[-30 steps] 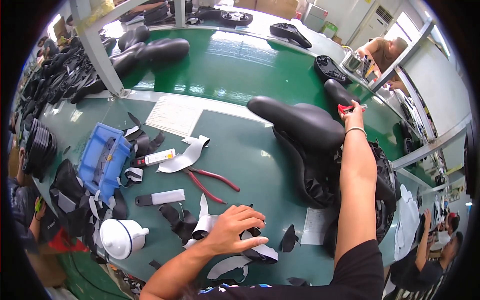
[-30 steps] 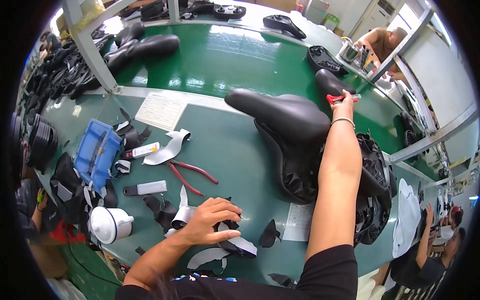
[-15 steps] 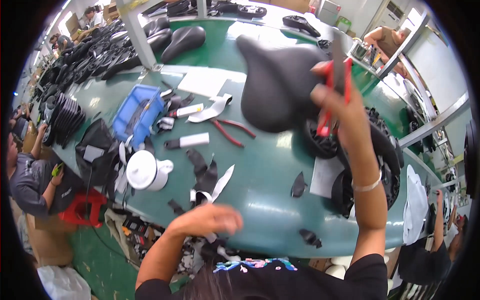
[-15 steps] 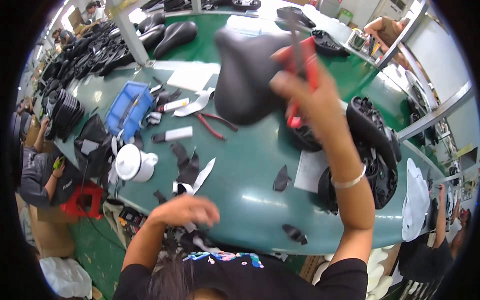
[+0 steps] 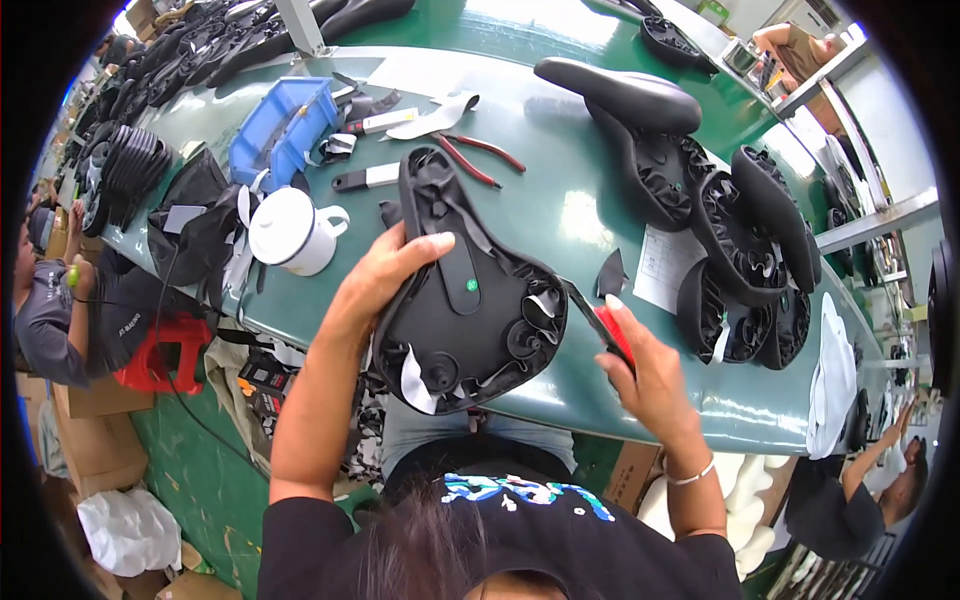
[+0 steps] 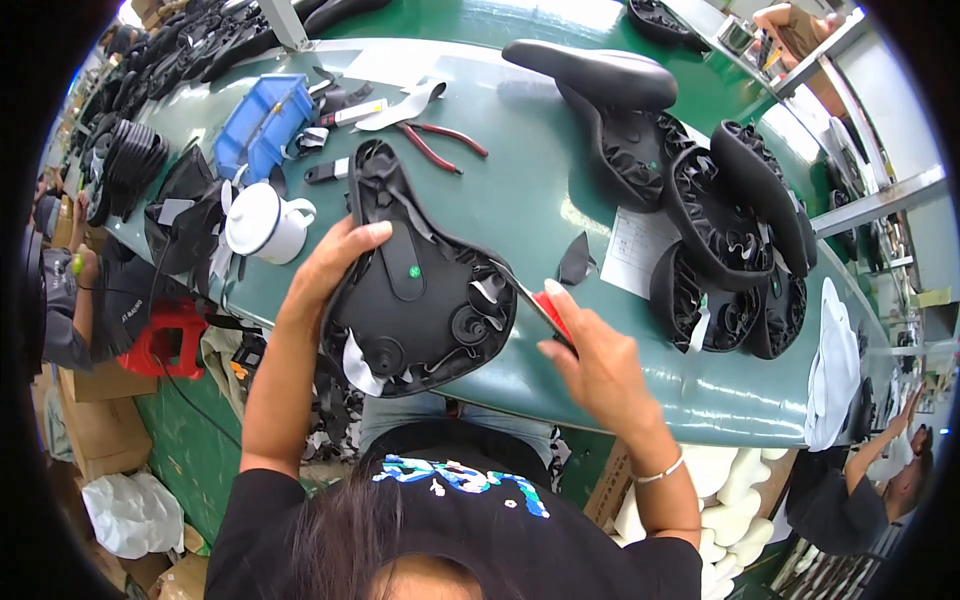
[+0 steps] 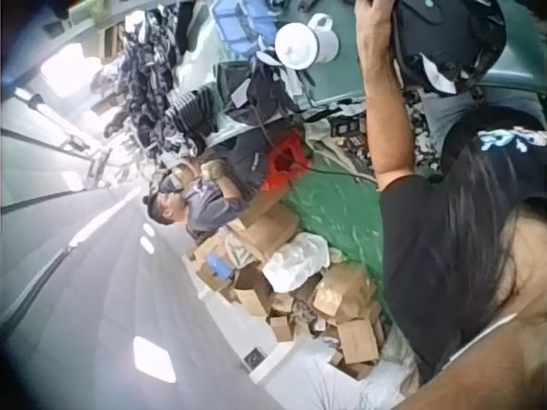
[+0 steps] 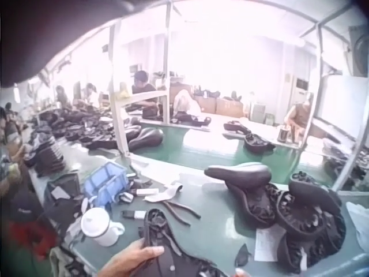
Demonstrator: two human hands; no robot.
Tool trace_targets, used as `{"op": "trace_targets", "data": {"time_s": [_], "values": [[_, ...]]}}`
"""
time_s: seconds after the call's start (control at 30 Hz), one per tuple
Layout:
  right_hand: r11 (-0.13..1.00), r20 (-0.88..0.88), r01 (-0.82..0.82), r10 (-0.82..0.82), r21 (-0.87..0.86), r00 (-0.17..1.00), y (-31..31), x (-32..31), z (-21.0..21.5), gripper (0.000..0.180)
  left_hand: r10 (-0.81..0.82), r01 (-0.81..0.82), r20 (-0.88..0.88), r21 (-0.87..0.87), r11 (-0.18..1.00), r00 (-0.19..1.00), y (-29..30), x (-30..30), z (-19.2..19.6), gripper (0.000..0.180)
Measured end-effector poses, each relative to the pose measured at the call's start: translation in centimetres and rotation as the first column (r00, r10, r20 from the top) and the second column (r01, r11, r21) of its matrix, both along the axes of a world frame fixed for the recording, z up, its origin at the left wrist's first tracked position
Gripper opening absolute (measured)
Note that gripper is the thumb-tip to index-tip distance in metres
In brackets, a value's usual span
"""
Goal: Assembling bicycle seats by trimming excess material and fitting components on a production line.
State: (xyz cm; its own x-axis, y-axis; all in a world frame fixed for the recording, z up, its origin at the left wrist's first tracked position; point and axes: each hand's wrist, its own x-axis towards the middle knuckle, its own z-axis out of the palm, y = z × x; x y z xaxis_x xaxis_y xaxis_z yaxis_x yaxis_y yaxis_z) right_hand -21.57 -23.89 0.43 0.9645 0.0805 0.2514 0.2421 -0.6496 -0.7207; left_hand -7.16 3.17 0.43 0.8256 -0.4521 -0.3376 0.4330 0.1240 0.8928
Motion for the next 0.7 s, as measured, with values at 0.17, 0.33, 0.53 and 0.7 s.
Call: {"op": "trace_targets", "data": {"time_s": [0.17,0.33,0.53,0.7], "values": [[0.803,0.109,-0.156,0.264,-0.575,0.958,-2.5,3.9,1.3,0.064,-0.236,0.227,0.077,0.112,0.967,0.969,-2.8,2.8,1.4,0.045],[0.761,-0.08,-0.141,0.117,-0.633,0.99,-2.2,0.0,-1.8,0.067,-0.283,0.274,0.055,0.133,0.953,0.958,-2.6,4.6,-0.8,0.037],[0.965,-0.175,0.114,-0.157,-0.237,0.972,4.8,-6.4,-3.7,0.065,0.065,-0.086,0.098,0.236,0.968,0.993,-0.2,-0.4,-1.8,0.041],[0.985,-0.048,0.153,-0.157,-0.076,0.986,3.2,-5.1,-2.4,0.056,0.213,-0.209,-0.028,0.108,0.972,0.977,1.0,-3.6,-1.1,0.044]]}}
